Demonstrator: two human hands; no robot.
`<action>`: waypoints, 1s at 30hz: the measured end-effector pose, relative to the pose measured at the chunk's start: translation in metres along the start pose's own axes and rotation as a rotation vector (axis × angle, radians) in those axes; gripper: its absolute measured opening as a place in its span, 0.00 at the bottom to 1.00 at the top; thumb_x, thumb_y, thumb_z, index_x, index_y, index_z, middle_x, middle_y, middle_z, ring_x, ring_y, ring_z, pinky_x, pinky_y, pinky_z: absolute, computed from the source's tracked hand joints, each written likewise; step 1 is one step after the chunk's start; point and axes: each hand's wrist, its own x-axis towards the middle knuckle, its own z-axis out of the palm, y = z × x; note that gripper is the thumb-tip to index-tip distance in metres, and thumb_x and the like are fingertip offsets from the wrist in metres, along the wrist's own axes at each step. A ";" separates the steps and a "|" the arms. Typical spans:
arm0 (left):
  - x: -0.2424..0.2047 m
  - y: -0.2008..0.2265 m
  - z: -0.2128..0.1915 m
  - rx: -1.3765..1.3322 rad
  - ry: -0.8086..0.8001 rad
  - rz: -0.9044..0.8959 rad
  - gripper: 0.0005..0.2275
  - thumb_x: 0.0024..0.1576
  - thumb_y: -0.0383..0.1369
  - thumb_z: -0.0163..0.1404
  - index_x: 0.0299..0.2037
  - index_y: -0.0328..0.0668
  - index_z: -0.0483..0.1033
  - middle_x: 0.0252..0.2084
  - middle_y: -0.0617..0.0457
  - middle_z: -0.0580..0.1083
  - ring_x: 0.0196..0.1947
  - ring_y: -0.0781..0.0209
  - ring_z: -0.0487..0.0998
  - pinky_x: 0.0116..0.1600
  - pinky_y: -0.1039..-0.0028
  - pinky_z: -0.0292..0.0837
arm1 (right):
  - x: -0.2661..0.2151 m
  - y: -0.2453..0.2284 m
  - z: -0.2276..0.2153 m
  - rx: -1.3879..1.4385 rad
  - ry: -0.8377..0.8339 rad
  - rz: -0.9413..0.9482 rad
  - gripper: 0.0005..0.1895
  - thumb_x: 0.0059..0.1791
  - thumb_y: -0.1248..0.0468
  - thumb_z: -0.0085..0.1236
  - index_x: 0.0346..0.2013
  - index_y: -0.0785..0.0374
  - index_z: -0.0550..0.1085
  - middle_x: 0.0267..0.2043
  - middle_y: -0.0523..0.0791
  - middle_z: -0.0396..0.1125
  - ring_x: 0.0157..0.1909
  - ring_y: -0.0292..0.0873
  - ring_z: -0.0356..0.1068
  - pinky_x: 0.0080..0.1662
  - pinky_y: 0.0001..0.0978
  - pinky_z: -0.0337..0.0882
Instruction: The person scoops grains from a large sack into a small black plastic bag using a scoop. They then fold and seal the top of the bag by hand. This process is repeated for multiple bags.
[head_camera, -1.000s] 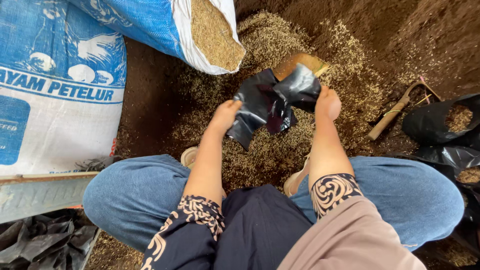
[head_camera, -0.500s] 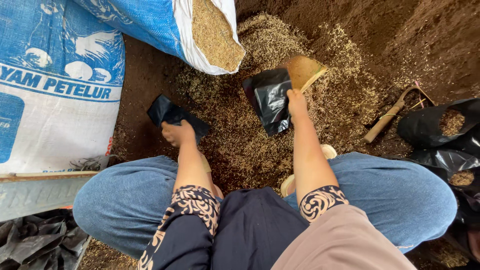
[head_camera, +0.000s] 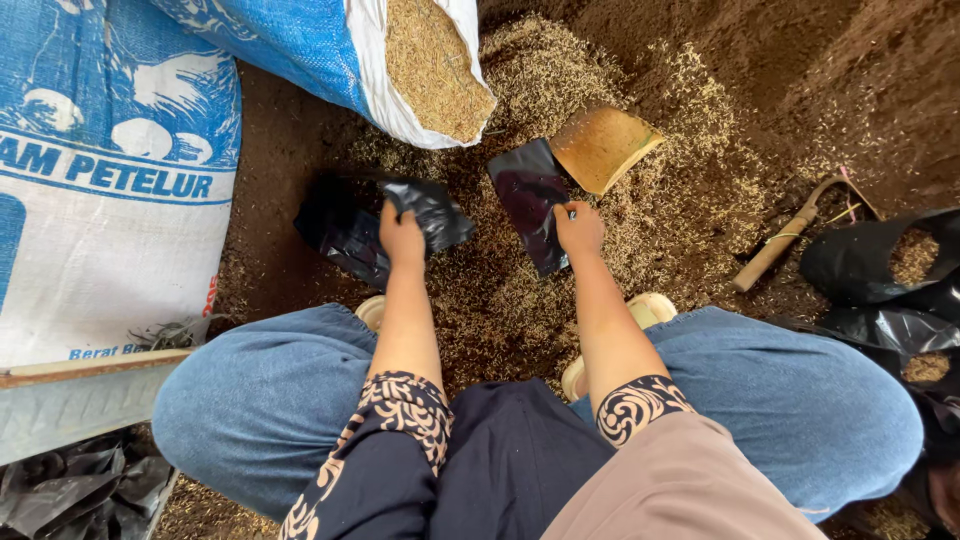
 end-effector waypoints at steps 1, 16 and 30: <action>0.006 -0.006 -0.010 0.044 0.069 0.039 0.20 0.60 0.27 0.49 0.64 0.39 0.69 0.61 0.42 0.75 0.60 0.47 0.75 0.64 0.67 0.64 | -0.002 0.003 -0.003 -0.022 -0.038 0.046 0.28 0.49 0.44 0.62 0.57 0.54 0.72 0.58 0.52 0.67 0.60 0.57 0.64 0.60 0.51 0.62; -0.058 0.062 0.101 0.008 -0.515 0.016 0.13 0.61 0.37 0.51 0.50 0.40 0.81 0.41 0.52 0.81 0.39 0.61 0.81 0.45 0.70 0.75 | -0.006 -0.064 -0.052 0.346 -0.138 -0.374 0.19 0.47 0.55 0.60 0.48 0.61 0.80 0.45 0.50 0.77 0.47 0.49 0.77 0.51 0.39 0.73; -0.078 0.080 0.117 -0.243 -0.596 -0.355 0.12 0.63 0.34 0.50 0.53 0.41 0.81 0.42 0.57 0.78 0.36 0.67 0.77 0.41 0.77 0.76 | -0.043 -0.083 -0.077 0.783 -0.383 -0.121 0.20 0.52 0.59 0.57 0.57 0.62 0.73 0.49 0.42 0.72 0.48 0.37 0.74 0.47 0.34 0.80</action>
